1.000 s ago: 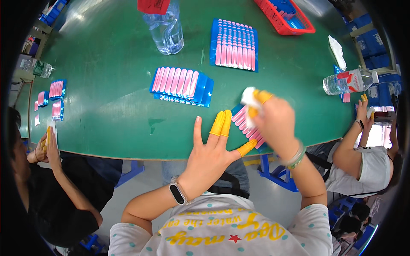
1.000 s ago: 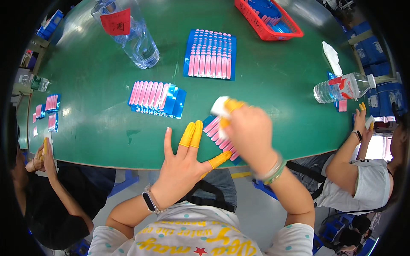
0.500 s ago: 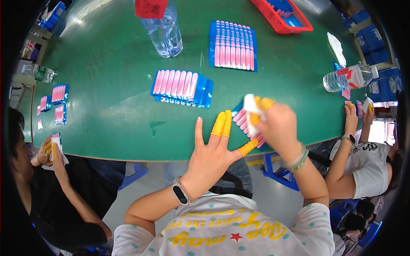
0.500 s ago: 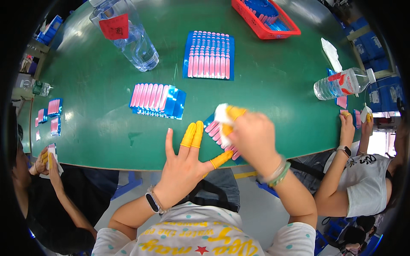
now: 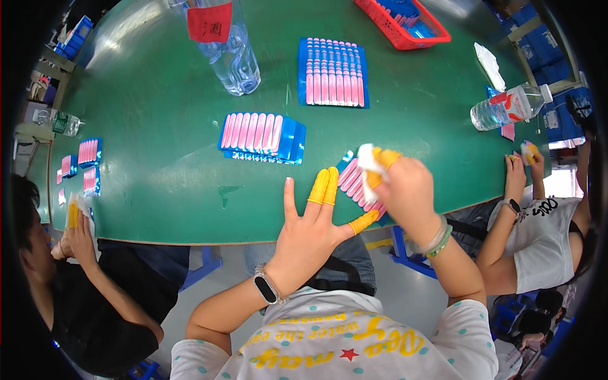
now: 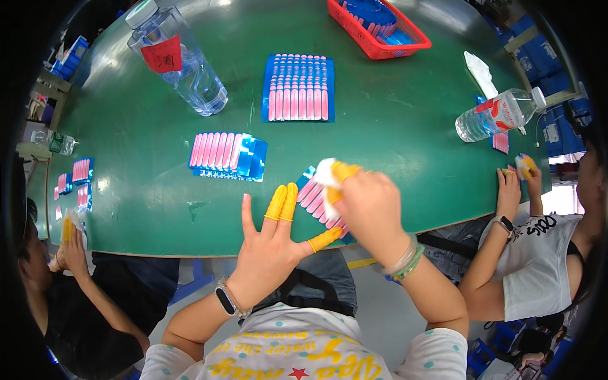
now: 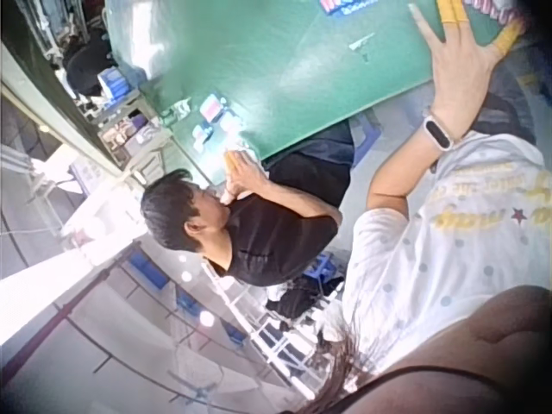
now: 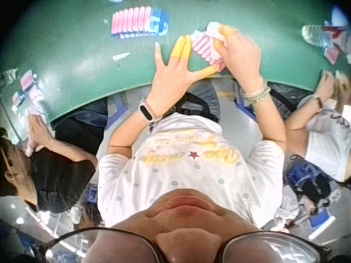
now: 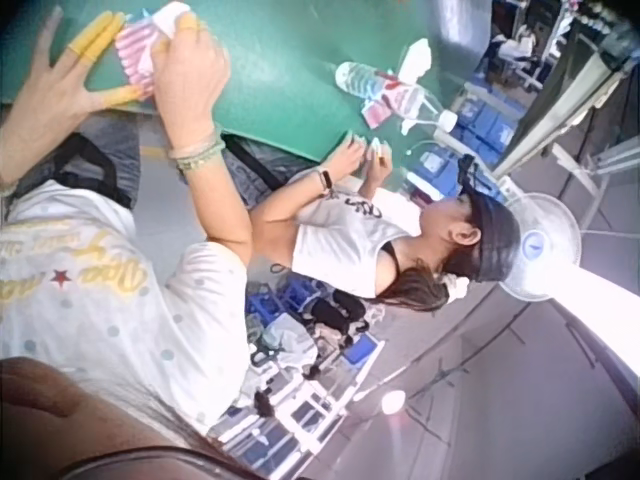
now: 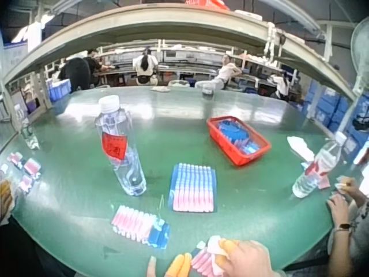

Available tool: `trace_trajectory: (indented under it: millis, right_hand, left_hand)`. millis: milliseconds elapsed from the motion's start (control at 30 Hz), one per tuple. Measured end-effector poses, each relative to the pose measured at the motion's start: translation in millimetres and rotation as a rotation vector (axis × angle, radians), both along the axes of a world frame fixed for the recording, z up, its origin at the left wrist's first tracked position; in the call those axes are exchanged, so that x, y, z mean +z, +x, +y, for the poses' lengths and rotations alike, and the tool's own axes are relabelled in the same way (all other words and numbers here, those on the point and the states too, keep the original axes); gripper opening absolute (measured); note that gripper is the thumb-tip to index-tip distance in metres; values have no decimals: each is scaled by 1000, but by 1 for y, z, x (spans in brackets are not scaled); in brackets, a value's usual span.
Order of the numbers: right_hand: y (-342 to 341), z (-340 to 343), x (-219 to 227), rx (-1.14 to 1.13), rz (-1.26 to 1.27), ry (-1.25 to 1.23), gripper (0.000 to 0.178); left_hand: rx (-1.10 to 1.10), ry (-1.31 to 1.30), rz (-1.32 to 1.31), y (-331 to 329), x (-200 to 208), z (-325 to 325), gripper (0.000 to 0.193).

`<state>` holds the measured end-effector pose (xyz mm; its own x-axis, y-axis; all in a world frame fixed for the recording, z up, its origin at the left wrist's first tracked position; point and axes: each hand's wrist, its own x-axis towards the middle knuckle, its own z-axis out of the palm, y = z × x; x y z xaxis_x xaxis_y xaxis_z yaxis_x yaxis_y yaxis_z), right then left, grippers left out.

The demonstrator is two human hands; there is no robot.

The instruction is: The person cleans small plastic parts on a factory table by wiping them with a cleaning cloth moistened with liquid from a bottle.

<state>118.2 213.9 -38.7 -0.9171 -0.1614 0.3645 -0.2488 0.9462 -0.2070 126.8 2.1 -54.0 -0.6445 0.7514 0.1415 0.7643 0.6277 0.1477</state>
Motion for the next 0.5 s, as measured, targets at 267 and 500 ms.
trace_trajectory:
  millis: [267, 500]
  right_hand:
    - [11, -15, -2, 73, -29, -113, 24]
    - [5, 5, -9, -173, 69, -68, 27]
  left_hand:
    - [-8, 23, 23, -1, 1, 2, 47]
    - [-5, 41, 16, -2, -1, 1, 54]
